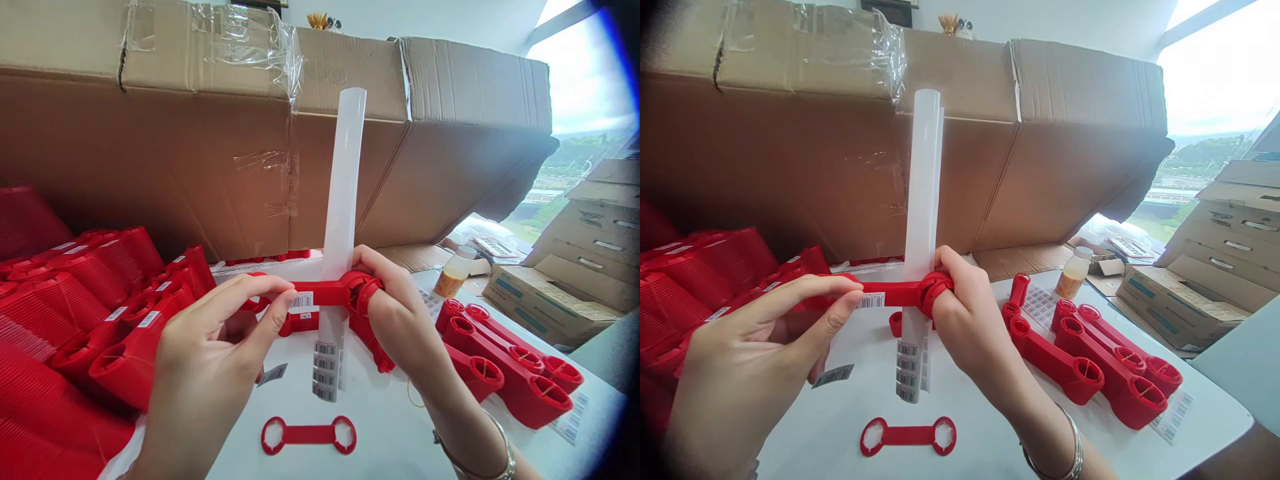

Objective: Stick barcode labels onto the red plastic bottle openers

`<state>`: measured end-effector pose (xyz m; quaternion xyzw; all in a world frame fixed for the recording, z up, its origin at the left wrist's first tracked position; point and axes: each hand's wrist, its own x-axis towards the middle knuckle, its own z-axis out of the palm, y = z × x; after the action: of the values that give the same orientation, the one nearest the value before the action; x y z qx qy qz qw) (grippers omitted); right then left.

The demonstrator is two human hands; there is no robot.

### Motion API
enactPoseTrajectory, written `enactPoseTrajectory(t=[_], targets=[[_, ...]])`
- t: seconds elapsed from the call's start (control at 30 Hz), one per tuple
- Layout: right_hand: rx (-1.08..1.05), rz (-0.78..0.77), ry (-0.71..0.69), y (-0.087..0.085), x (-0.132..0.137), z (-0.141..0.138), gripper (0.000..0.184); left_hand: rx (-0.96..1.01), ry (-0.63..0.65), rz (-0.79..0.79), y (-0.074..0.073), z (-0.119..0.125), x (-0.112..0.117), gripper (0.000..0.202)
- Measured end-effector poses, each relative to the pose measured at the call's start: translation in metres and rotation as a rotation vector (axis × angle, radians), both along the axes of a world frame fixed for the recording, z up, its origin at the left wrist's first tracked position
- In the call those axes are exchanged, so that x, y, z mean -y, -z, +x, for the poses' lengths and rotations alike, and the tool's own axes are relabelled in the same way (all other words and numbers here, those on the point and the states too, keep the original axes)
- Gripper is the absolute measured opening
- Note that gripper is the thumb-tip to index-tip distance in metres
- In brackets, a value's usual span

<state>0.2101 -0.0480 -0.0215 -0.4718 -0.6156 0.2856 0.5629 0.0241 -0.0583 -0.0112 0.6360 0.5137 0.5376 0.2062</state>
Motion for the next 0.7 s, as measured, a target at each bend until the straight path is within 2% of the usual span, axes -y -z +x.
enactPoseTrajectory(t=[0.37, 0.7], targets=[[0.021, 0.014, 0.012, 0.0007, 0.0005, -0.0005, 0.023, -0.075, -0.004, 0.138, 0.0027, 0.0048, -0.0012, 0.006], [0.019, 0.018, 0.012, 0.0013, 0.0016, -0.0005, 0.023, -0.066, 0.054, 0.178, 0.0063, 0.0055, -0.0051, 0.005]])
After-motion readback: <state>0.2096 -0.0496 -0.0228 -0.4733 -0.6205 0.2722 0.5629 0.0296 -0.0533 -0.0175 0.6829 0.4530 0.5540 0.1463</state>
